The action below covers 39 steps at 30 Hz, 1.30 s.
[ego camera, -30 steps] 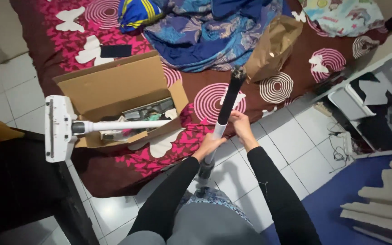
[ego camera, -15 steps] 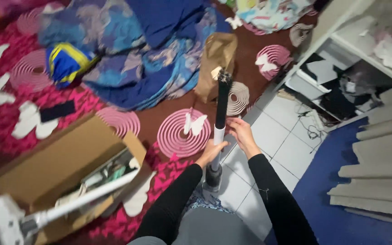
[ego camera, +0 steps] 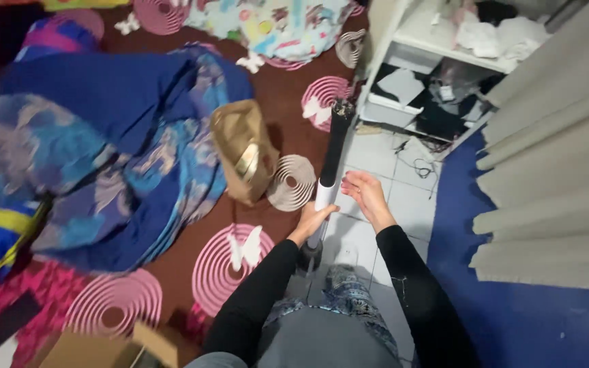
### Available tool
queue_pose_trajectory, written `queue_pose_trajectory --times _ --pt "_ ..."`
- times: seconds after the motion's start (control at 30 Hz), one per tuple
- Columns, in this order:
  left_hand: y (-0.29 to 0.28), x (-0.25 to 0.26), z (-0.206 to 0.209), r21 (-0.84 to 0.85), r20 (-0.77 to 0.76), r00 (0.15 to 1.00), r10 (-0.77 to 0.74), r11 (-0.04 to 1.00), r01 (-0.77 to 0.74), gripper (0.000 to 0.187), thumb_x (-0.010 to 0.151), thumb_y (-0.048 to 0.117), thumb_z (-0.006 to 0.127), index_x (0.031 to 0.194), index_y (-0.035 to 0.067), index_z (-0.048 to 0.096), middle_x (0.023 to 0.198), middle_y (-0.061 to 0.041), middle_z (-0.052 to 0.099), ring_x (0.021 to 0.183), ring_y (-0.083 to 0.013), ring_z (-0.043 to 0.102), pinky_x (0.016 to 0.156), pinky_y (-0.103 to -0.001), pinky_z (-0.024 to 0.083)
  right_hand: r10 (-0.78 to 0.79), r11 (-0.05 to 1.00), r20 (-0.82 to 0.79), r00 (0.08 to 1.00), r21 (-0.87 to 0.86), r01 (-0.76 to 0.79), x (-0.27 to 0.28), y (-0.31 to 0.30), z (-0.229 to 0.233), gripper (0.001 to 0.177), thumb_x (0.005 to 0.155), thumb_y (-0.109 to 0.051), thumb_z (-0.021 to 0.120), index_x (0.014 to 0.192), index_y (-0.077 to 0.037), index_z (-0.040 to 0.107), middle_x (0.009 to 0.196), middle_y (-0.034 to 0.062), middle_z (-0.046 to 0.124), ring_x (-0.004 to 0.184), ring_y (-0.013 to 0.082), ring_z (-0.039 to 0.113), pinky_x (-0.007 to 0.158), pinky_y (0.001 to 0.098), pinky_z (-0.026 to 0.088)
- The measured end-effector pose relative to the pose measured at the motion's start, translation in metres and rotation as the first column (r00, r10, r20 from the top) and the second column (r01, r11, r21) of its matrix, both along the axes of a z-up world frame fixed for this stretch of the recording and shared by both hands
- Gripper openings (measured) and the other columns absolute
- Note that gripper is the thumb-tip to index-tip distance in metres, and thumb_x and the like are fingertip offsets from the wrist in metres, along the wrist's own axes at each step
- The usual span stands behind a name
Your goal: The recorder assembles a handheld vacuum cleaner and then uses it to vacuum the tiled floor of a bedroom.
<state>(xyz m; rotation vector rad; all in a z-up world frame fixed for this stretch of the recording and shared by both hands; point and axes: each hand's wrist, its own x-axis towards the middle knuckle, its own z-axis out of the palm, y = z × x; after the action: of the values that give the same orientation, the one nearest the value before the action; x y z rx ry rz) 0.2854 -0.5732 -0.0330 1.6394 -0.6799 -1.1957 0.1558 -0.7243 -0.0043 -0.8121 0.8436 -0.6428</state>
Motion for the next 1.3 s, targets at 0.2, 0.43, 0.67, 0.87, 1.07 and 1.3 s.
queue_pose_trajectory --times 0.2,0.43,0.67,0.87,1.07,1.3 --pt "-0.120 0.000 -0.022 0.033 0.016 1.000 -0.027 0.999 0.027 0.048 0.072 0.046 0.079 0.078 -0.001 0.071 0.068 -0.005 0.068 0.063 -0.0147 0.064 0.062 -0.033 0.050 -0.088 0.996 -0.040 0.995 -0.033 0.087 -0.025 -0.130 -0.018 0.029 0.095 -0.016 0.072 0.116 0.003 0.065 0.102 0.0135 0.072 0.090 0.0223 0.071 0.081 0.0374 0.060" --pt "-0.276 -0.023 -0.039 0.138 0.087 0.995 -0.039 0.990 0.027 0.048 0.069 0.046 0.080 0.079 -0.001 0.073 0.070 -0.007 0.070 0.065 -0.0171 0.065 0.062 -0.034 0.051 -0.130 0.991 -0.086 0.988 -0.055 0.126 -0.057 -0.315 -0.072 0.028 0.094 -0.013 0.071 0.118 -0.001 0.067 0.105 0.0115 0.072 0.090 0.0205 0.071 0.077 0.0346 0.058" --pt "-0.402 -0.017 -0.062 0.275 0.074 0.996 0.048 0.959 -0.066 0.048 0.066 0.042 0.080 0.080 -0.003 0.073 0.073 -0.011 0.072 0.068 -0.0202 0.069 0.067 -0.036 0.054 -0.081 0.932 -0.521 0.850 -0.341 -0.120 -0.060 -0.468 -0.126 0.048 0.089 -0.013 0.070 0.135 -0.010 0.059 0.129 0.0067 0.065 0.095 0.0200 0.065 0.076 0.0344 0.054" --pt "-0.469 -0.007 -0.102 0.305 0.057 0.991 0.122 0.943 -0.133 0.046 0.066 0.039 0.080 0.082 -0.003 0.072 0.076 -0.010 0.072 0.070 -0.0200 0.068 0.069 -0.036 0.054 -0.107 0.775 -0.744 0.660 -0.478 -0.413 -0.042 -0.558 -0.216 0.059 0.083 -0.011 0.077 0.139 -0.013 0.057 0.145 0.0152 0.048 0.129 0.0350 0.047 0.106 0.0436 0.043" --pt "-0.504 -0.003 -0.153 0.371 0.041 0.988 0.152 0.915 -0.156 0.042 0.068 0.036 0.080 0.083 -0.002 0.072 0.075 -0.010 0.072 0.069 -0.0200 0.067 0.068 -0.037 0.053 -0.130 0.702 -0.857 0.498 -0.434 -0.565 -0.015 -0.612 -0.301 0.066 0.077 -0.015 0.082 0.139 -0.019 0.058 0.153 0.0216 0.035 0.143 0.0441 0.034 0.115 0.0481 0.035" --pt "-0.536 0.008 -0.212 0.495 0.093 0.989 0.111 0.857 -0.143 0.038 0.070 0.033 0.079 0.076 -0.003 0.072 0.070 -0.011 0.072 0.066 -0.0204 0.069 0.066 -0.037 0.054 -0.015 0.726 -0.958 0.288 -0.209 -0.655 0.015 -0.662 -0.353 0.071 0.073 -0.025 0.086 0.138 -0.030 0.060 0.163 0.0187 0.026 0.140 0.0435 0.040 0.109 0.0489 0.045"
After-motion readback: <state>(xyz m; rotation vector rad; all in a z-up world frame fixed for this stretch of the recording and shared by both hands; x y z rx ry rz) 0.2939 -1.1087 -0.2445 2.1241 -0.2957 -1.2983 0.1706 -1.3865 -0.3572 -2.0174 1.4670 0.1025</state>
